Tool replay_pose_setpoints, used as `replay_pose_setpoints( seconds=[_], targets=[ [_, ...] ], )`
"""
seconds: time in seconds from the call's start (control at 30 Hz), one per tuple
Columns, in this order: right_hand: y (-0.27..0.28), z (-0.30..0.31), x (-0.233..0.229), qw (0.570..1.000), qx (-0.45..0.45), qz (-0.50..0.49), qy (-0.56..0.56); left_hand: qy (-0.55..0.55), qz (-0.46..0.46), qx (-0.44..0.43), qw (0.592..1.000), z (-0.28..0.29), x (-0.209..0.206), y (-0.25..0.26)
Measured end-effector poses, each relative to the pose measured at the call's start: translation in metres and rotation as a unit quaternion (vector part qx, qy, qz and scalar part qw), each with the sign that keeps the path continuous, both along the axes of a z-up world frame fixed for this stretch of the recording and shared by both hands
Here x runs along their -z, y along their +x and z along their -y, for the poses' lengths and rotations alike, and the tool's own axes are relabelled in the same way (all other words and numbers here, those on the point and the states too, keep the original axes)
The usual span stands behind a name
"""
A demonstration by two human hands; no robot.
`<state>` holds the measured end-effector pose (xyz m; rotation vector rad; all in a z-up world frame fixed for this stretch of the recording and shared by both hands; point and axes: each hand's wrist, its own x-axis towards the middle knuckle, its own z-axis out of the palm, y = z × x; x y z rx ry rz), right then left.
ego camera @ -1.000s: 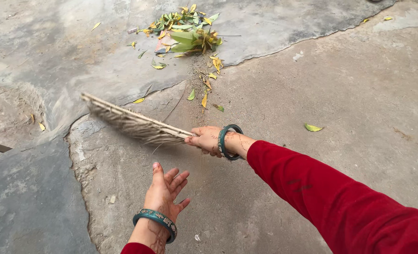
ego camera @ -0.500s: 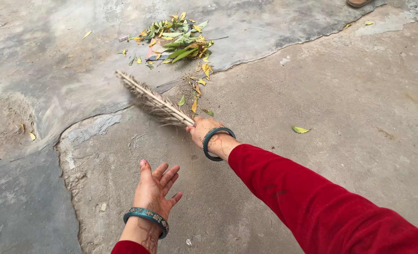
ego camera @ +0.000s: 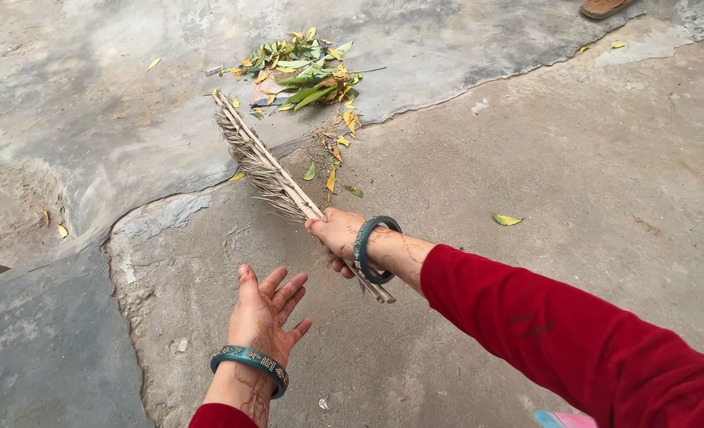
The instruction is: The person sweeps leaves and debris across the concrete floor into a pile using a small handheld broom.
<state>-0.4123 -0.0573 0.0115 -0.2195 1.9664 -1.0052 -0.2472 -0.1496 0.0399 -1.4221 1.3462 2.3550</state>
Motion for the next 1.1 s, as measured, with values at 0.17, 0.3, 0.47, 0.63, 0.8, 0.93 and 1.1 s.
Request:
replay_pose_setpoints(
  seconds=[0.17, 0.3, 0.47, 0.63, 0.8, 0.93, 1.1],
  targets=[
    [-0.005, 0.003, -0.007, 0.995, 0.015, 0.097, -0.03, 0.016, -0.035, -0.014, 0.999, 0.009, 0.007, 0.003],
    [-0.002, 0.01, -0.02, 0.994, 0.086, -0.038, -0.049, 0.009, -0.041, -0.021, 0.999, 0.01, 0.004, 0.0],
    [0.028, -0.007, -0.024, 0.985, 0.048, 0.136, -0.096, 0.009, -0.03, -0.008, 0.999, 0.019, 0.004, 0.003],
    [0.019, 0.023, -0.011, 0.991, 0.06, 0.089, -0.078, 0.011, -0.025, -0.026, 0.999, 0.019, 0.003, 0.006],
    [0.046, 0.023, -0.021, 0.983, 0.104, 0.073, -0.128, 0.01, -0.042, -0.03, 0.999, 0.027, 0.002, 0.005],
    [0.05, 0.017, -0.015, 0.971, 0.077, 0.179, -0.141, 0.013, -0.031, -0.031, 0.999, 0.031, 0.004, 0.007],
    [0.027, 0.032, -0.02, 0.987, 0.145, -0.048, -0.041, 0.004, -0.018, -0.027, 0.999, 0.026, 0.003, 0.003]
  ],
)
